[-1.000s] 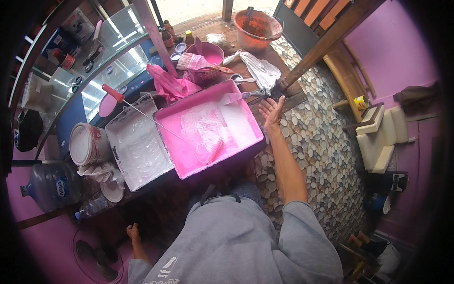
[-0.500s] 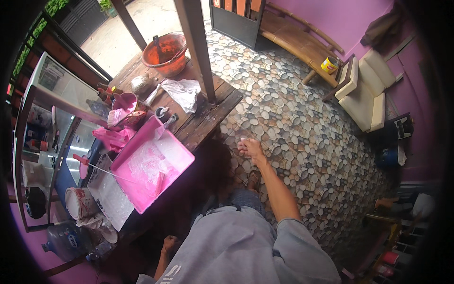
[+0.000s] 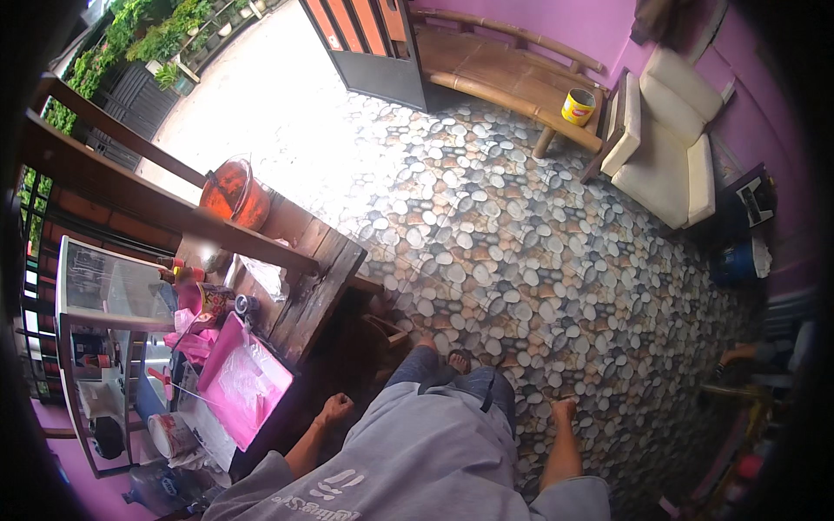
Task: The person prepares a paint tray by adding water from a bottle, unfolding a plastic liner, and using a brush to mix and spread white paint inside the tray.
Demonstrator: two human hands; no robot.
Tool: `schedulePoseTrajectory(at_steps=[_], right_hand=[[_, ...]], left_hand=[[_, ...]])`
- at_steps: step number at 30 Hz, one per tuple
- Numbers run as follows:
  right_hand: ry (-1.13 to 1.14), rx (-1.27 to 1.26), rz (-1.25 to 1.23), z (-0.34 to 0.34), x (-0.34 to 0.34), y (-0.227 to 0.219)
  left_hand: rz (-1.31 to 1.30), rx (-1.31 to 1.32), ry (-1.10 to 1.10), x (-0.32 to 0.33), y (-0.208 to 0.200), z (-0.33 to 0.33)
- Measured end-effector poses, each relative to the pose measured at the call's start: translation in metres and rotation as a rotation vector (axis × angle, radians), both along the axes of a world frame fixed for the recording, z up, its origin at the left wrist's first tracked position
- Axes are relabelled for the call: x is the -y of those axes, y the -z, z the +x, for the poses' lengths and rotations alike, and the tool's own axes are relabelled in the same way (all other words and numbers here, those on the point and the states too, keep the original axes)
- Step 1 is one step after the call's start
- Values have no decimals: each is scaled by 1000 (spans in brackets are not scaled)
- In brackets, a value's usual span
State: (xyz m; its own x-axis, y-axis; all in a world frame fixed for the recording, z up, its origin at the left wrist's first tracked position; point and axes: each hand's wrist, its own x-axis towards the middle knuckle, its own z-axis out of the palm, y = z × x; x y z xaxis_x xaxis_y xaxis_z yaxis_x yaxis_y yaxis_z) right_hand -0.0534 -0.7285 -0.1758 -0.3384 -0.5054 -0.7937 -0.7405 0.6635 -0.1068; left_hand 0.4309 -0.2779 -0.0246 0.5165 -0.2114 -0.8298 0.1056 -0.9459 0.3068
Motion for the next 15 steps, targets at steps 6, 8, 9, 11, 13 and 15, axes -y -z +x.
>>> schedulePoseTrajectory(at_steps=[6, 8, 9, 11, 13, 15], right_hand=[[-16, 70, -36, 92, 40, -17], [-100, 239, -10, 138, 78, -21], [-111, 227, -8, 167, 98, -24], [-143, 244, -85, 221, 140, -27], [-162, 329, -44, 274, 176, -34], [-157, 419, -41, 319, 215, -39]], left_hand=[[-48, -41, -20, 83, 40, 54], [-33, -3, 155, 107, 57, 69], [-34, -15, 144, 120, 64, 76], [-58, -68, 107, 151, 71, 91], [-115, -116, 39, 151, 88, 96], [-283, -181, -30, 164, 113, 112]])
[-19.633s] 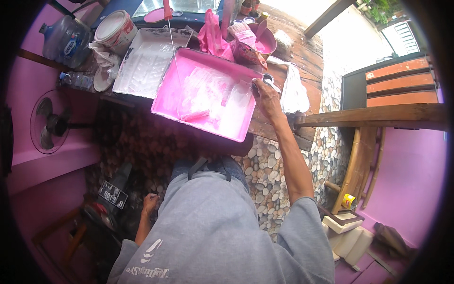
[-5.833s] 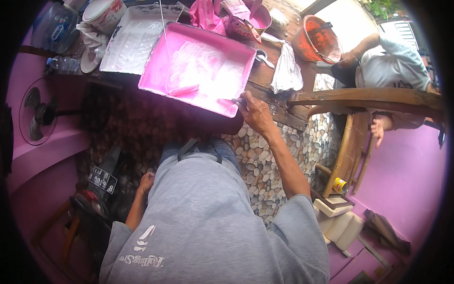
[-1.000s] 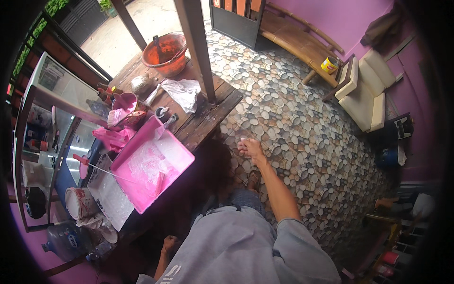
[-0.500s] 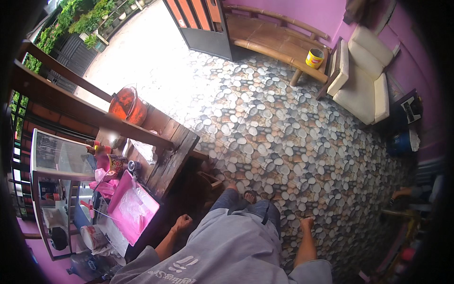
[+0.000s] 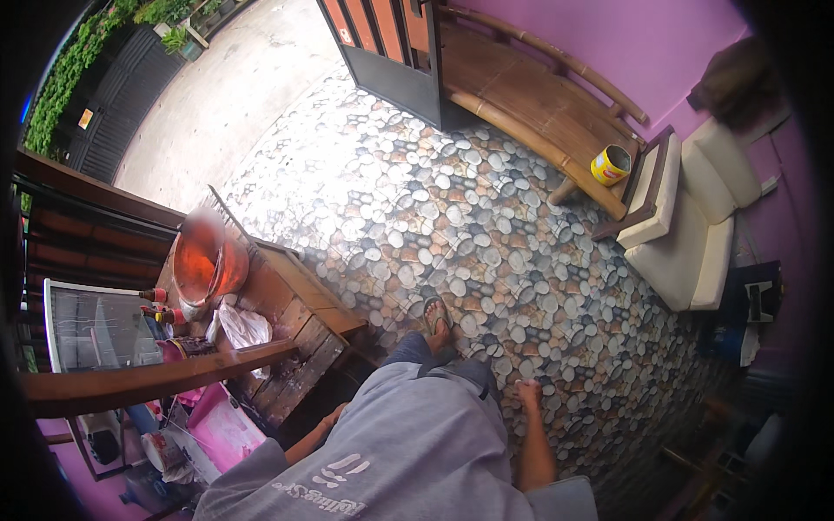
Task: The person prepares a paint tray by adding water from a bottle, unfolding a plastic liner, and using a brush to mix and spread white paint inside the tray.
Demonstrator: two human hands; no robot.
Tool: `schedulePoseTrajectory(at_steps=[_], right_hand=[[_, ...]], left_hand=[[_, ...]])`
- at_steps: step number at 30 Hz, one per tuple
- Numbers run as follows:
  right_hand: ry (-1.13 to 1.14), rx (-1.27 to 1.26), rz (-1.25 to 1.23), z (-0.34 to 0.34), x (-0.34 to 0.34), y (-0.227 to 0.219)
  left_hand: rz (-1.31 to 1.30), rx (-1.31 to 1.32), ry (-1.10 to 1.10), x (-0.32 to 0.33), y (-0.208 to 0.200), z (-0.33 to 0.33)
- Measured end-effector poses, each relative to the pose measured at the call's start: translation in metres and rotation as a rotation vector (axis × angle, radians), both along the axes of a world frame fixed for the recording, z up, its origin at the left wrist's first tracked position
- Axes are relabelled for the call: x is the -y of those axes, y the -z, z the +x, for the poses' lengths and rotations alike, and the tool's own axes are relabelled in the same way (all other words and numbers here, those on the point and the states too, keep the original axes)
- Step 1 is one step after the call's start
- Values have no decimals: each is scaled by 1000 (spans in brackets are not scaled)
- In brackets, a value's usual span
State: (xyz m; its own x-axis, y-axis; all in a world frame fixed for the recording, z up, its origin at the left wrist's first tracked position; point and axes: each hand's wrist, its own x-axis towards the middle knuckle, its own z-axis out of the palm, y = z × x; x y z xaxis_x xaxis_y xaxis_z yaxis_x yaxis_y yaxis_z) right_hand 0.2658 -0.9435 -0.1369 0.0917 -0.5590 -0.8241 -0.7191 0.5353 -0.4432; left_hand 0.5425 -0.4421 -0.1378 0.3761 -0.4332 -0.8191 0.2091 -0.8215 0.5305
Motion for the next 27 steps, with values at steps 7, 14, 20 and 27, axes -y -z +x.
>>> schedulePoseTrajectory(at_steps=[7, 14, 20, 27], right_hand=[[-24, 170, 208, 115, 120, 29], [-1728, -251, -594, 292, 274, 80], [-589, -2, -140, 550, 362, 29], [-891, 34, -540, 787, 452, 70]], left_hand=[[113, 2, -59, 91, -24, 52], [157, 40, -189, 204, -23, 160], [176, 61, -303, 273, -37, 253], [171, 67, -348, 291, -28, 385]])
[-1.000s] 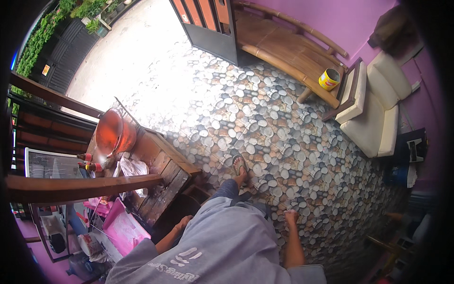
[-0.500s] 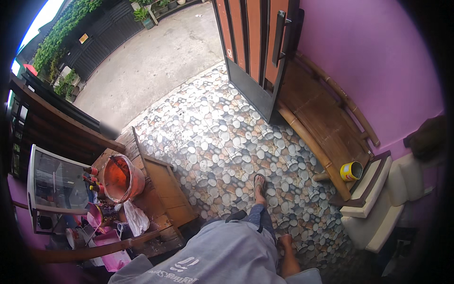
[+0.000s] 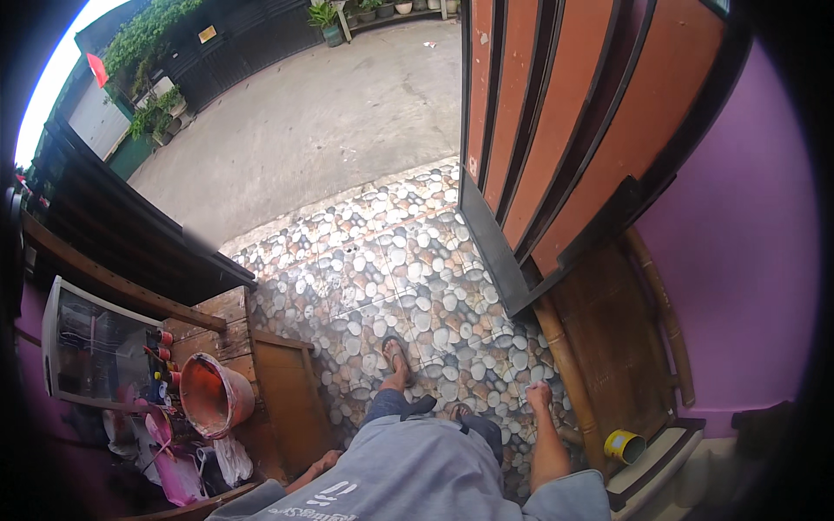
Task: The person prepares a paint tray by adding water from a bottle, unfolding a plastic liner, and using a brush to mix and spread white paint inside the tray.
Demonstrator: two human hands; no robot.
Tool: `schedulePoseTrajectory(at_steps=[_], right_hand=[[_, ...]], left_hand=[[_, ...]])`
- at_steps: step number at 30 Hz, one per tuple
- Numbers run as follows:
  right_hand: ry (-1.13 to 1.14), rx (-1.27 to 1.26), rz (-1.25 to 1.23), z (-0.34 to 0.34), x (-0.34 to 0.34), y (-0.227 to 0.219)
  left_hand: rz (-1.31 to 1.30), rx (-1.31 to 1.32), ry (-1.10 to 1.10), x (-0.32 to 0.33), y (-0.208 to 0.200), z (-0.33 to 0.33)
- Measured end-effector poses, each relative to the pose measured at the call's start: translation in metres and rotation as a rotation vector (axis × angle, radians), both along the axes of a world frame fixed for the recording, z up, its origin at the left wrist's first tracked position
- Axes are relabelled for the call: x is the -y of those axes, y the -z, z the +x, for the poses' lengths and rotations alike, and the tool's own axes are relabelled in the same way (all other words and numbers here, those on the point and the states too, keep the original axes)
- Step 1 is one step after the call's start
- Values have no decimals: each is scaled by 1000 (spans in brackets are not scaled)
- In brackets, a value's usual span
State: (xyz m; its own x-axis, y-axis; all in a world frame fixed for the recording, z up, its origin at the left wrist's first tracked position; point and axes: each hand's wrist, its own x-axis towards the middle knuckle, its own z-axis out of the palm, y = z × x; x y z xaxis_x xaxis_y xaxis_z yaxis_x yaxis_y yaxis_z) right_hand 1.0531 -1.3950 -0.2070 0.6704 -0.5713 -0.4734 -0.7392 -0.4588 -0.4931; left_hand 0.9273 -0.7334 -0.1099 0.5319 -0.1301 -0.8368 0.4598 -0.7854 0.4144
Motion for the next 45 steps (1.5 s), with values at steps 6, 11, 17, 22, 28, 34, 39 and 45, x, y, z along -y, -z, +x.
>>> schedulePoseTrajectory(at_steps=[6, 11, 17, 22, 28, 34, 39, 45], right_hand=[[64, -71, 160, 139, -79, -36], [120, -435, 356, 210, -143, -66], [-1036, -455, -290, 299, -171, -38], [-497, -463, -21, 421, -190, -28], [-487, -332, 14, 585, -172, 3], [-273, -244, 64, 741, -159, -43], [-318, -364, -60, 822, -169, -58], [61, -420, 135, 865, -192, -41]], left_hand=[[-42, 33, 24, -44, 44, 136], [33, 13, 63, -58, -4, 350], [293, 264, 148, -83, -44, 614], [4, 365, -214, -58, -54, 783], [20, 101, -238, -23, -53, 913], [59, 17, -195, -30, -44, 993], [240, 408, 1245, -85, 81, 1086], [57, 72, 155, 29, -22, 1332]])
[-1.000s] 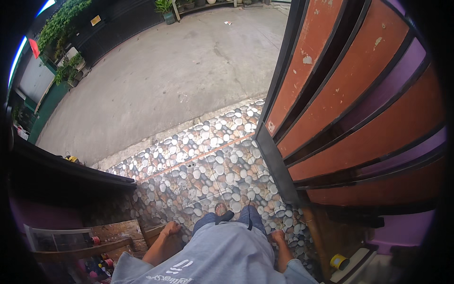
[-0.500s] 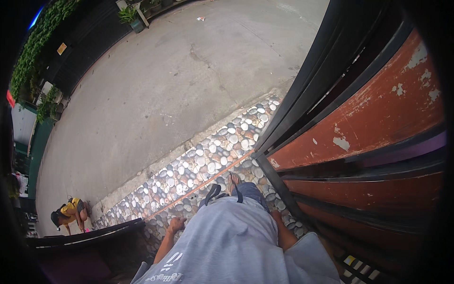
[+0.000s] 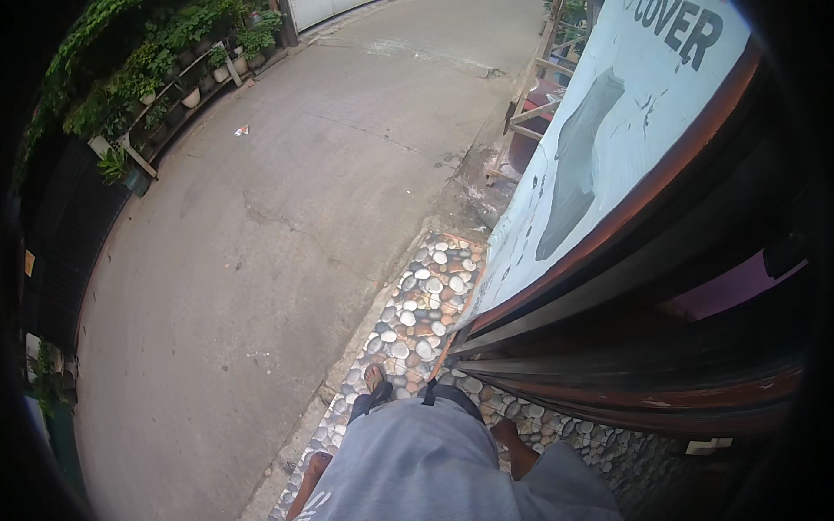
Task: The person prepares a paint tray by adding water from a bottle, unfolding a plastic liner, and using a brush to mix and spread white paint inside the tray.
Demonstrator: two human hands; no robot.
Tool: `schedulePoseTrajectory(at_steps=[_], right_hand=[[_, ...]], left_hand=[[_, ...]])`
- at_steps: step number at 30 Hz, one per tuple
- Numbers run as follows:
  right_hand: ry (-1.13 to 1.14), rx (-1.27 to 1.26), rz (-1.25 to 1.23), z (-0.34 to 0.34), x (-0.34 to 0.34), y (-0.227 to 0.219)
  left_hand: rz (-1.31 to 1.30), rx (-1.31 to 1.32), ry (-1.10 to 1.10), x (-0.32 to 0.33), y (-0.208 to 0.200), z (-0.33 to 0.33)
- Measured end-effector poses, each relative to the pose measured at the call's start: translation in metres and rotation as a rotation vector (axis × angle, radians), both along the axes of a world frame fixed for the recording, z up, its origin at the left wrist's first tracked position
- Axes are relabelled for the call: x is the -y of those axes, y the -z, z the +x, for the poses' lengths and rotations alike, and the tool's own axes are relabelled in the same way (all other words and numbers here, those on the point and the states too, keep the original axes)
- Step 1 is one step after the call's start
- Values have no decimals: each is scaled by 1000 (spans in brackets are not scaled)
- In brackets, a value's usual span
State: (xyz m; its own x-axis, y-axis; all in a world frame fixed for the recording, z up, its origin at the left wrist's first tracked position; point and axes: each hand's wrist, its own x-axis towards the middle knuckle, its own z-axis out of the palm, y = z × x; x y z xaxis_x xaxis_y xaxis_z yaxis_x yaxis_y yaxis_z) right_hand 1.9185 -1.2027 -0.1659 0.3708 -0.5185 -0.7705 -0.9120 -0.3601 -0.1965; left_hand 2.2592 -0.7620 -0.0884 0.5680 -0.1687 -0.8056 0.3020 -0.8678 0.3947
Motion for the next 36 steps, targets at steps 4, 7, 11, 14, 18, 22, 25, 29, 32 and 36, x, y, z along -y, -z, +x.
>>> schedulePoseTrajectory(at_steps=[4, 7, 11, 14, 18, 22, 25, 29, 32, 36], right_hand=[[212, -38, 39, 10, -13, -24], [373, -81, 77, 25, -29, -45], [597, -128, 82, 44, -49, -62], [731, -143, 103, 69, -55, -60], [866, -143, 141, 132, -38, -38], [1041, -127, 166, 194, -28, -7], [1144, -123, 183, 234, 2, -23], [1311, -137, 193, 277, 16, -36], [1450, -164, 183, 324, 32, -38], [1662, -216, 213, 414, 52, -53]], left_hand=[[13, 75, 46, -1, 66, 159], [98, 279, 301, 32, 68, 268], [103, 292, 438, 168, 27, 361], [18, 396, 618, 261, 36, 406], [-14, 381, 760, 354, 76, 467], [11, 184, 748, 464, 68, 516], [-31, 162, 772, 503, 75, 566], [151, -117, 646, 555, 105, 646], [275, -166, 879, 650, 86, 663], [226, -88, 1211, 769, 112, 717]])
